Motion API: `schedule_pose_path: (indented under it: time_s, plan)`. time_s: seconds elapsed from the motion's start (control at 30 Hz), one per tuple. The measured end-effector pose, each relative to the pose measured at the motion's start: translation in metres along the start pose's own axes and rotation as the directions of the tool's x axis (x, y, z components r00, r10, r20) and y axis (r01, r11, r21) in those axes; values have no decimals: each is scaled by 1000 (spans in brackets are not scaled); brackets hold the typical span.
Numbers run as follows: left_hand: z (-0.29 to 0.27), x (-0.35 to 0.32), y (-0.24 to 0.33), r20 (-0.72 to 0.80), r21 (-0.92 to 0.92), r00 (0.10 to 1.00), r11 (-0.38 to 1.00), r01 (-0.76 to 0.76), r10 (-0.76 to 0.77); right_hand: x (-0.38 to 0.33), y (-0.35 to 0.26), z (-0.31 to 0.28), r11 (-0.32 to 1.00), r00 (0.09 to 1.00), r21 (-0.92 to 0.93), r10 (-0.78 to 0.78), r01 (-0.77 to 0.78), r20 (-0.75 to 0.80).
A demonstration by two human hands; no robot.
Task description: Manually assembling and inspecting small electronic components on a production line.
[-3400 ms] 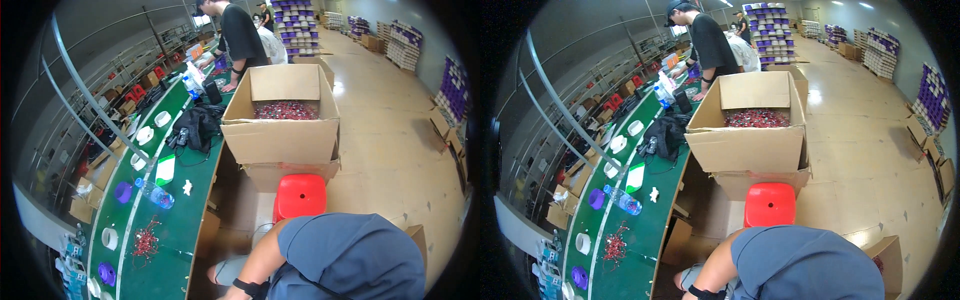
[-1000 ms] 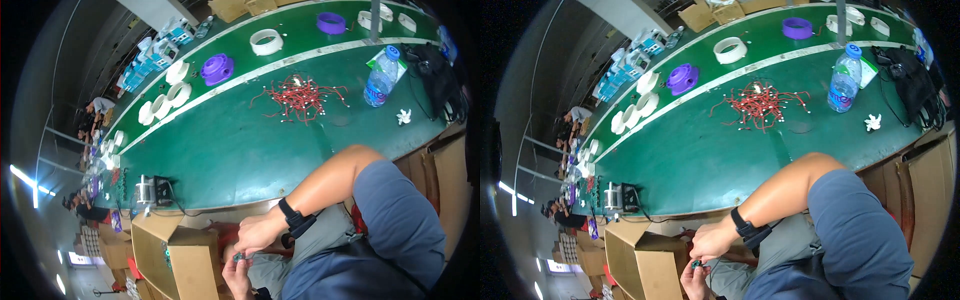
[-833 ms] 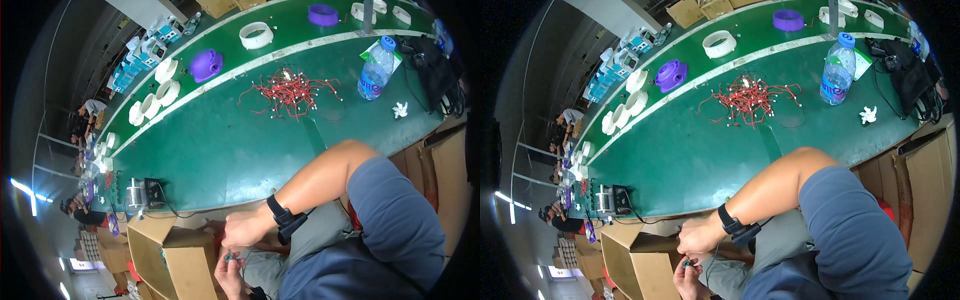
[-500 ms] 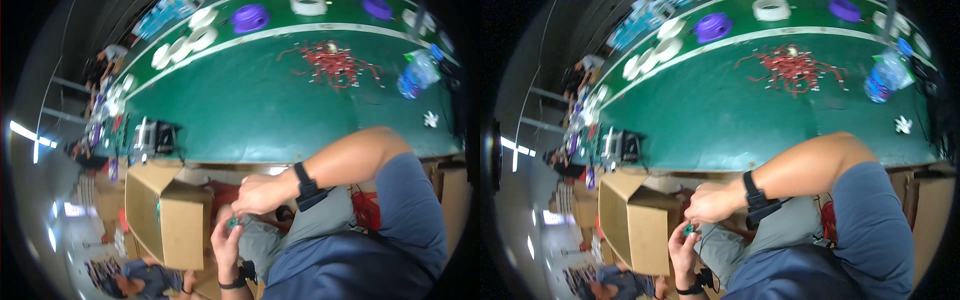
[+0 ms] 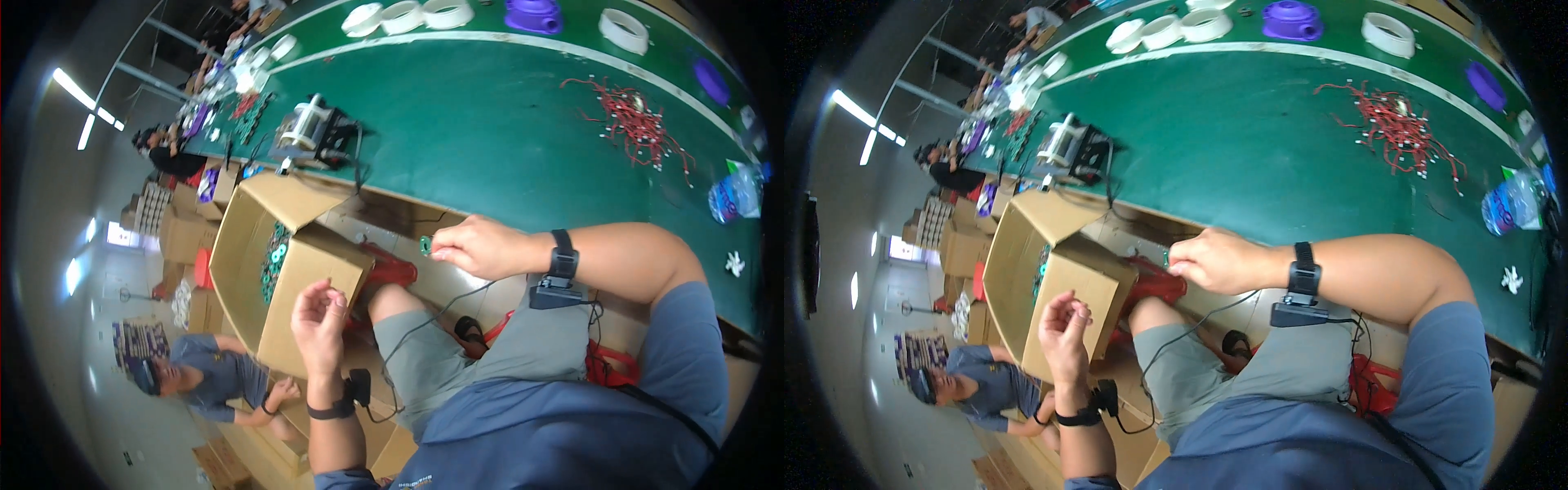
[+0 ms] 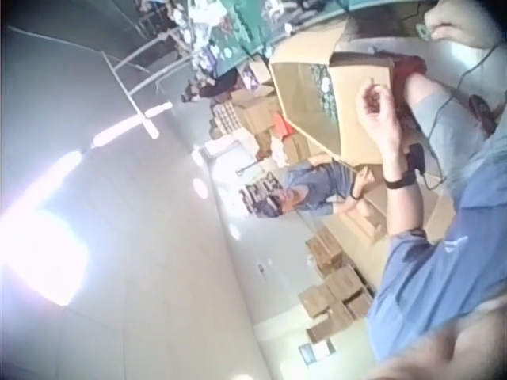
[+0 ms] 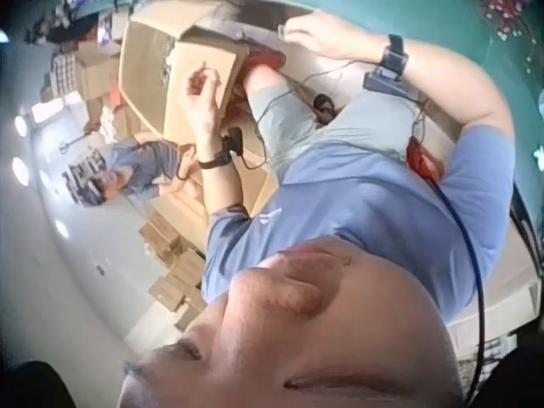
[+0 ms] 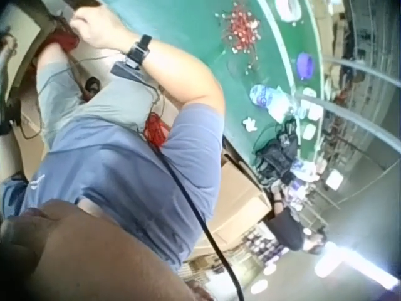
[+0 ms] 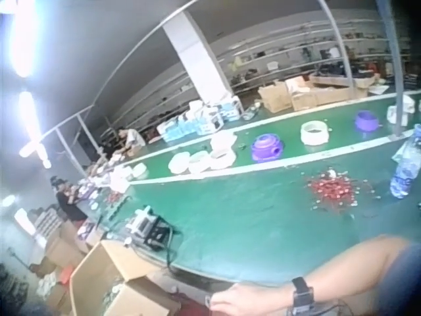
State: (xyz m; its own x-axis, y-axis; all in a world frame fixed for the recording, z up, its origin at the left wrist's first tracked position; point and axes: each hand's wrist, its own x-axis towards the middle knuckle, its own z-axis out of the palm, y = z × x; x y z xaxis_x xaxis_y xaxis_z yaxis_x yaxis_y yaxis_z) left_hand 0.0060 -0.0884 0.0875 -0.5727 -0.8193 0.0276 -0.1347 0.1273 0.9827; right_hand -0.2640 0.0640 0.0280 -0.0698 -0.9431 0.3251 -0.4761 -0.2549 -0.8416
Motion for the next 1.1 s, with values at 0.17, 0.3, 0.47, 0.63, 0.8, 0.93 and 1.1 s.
schedule_pose_path:
  time_s: [0.17,0.3,0.47,0.63,0.8,0.93,1.1]
  plan:
    - [-19,-5,2,-22,-253,998,966,-58,54,-4,0,7,998,998,-59,42,-39,54]
    - [-20,-26,0,-32,-397,999,916,-49,40,-5,6,21,996,993,-91,-13,24,119]
    - [-22,-38,-3,-36,-421,998,906,-56,45,-5,5,22,992,986,-119,51,-32,157]
    - [-23,-40,-6,-32,-403,998,913,-64,56,-7,5,25,994,989,-105,18,-3,143]
    - [-18,-39,-7,-32,-395,996,914,-92,86,-8,3,23,989,980,-148,39,-10,195]
    - [-13,-39,-7,-34,-383,997,920,-77,70,-9,5,25,994,986,-110,1,18,167]
    - [-17,-37,-12,98,-462,977,878,-125,190,-9,5,24,992,981,-123,-11,35,193]
